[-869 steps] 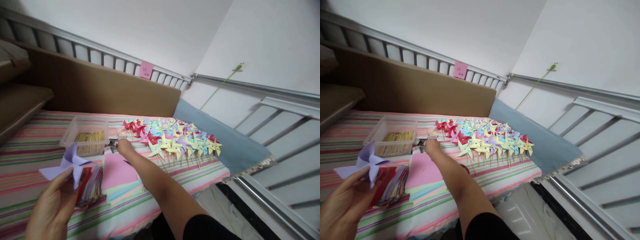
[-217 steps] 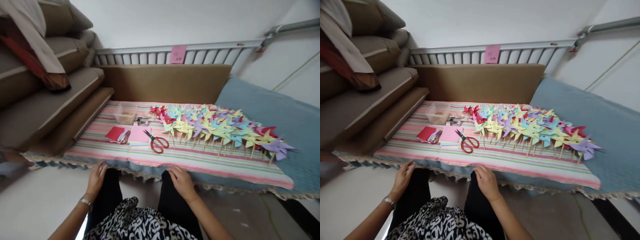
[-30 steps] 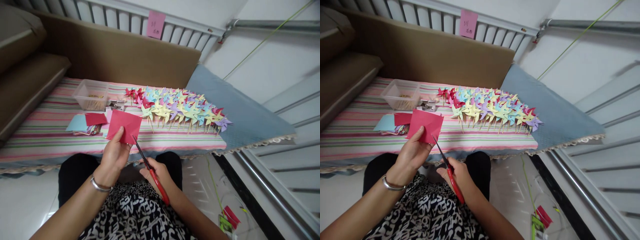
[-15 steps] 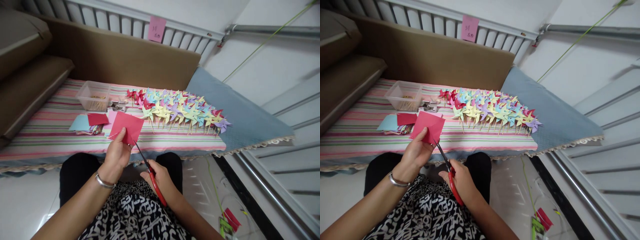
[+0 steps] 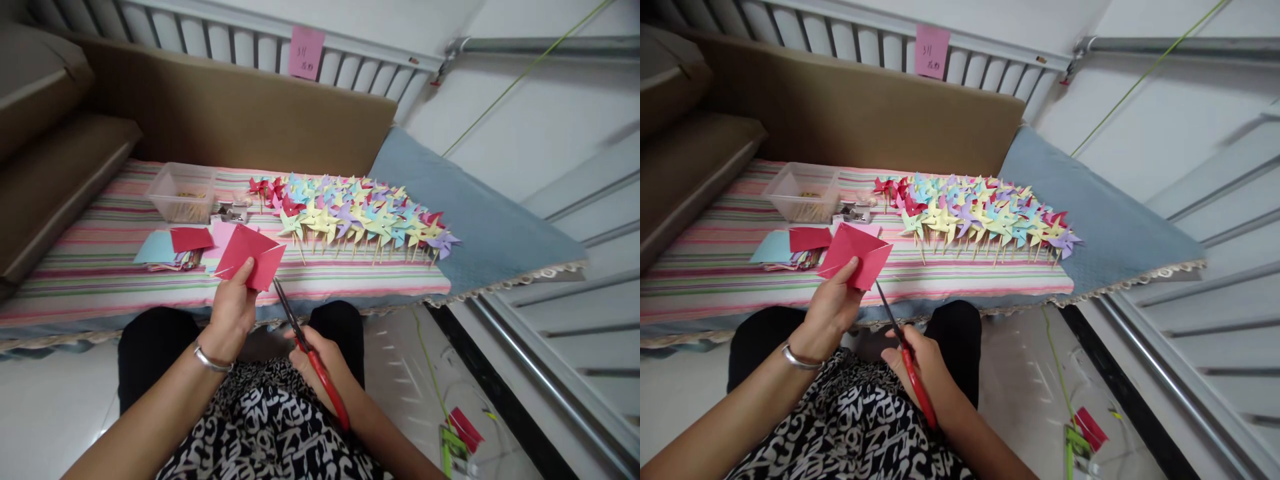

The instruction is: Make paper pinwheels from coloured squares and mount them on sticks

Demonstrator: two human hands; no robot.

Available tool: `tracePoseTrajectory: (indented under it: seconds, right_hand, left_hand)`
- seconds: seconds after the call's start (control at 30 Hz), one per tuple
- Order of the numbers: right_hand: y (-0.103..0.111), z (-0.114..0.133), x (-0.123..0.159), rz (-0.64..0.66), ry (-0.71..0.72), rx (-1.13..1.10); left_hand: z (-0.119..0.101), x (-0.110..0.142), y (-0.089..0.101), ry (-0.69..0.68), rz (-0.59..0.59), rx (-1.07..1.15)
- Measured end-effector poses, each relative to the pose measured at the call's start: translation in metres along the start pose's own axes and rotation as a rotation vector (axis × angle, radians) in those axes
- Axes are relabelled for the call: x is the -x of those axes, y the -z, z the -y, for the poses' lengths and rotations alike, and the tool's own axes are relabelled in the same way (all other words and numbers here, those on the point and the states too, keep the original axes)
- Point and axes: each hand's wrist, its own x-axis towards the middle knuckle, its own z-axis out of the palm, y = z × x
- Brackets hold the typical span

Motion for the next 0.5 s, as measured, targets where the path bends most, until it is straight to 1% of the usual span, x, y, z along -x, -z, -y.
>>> tracePoseTrajectory:
  seconds: [0.1, 0.23, 0.3, 0.4, 0.5]
  right_hand:
    - [0.001, 0.008, 0.002, 0.058, -0.027, -0.025]
    - [0.0, 0.004, -0.003, 0.037, -0.125, -0.004]
    - [0.0, 0.001, -0.006, 0.031, -0.15, 0.003]
    - [0.0, -0.001, -0.006, 0.035, -0.143, 0.011]
    - [0.0, 0.0, -0.004, 0.048, -0.106, 0.007]
  left_hand:
    - [0.004, 0.001, 0.0, 0.003, 0.033, -0.004]
    - [0.004, 0.001, 0.002, -0.007, 0.085, -0.021]
    - [0.002, 0.001, 0.005, -0.017, 0.119, -0.022]
    - [0.001, -0.001, 0.009, -0.01, 0.169, -0.041]
    - [0.002, -0.002, 0.011, -0.009, 0.188, -0.075]
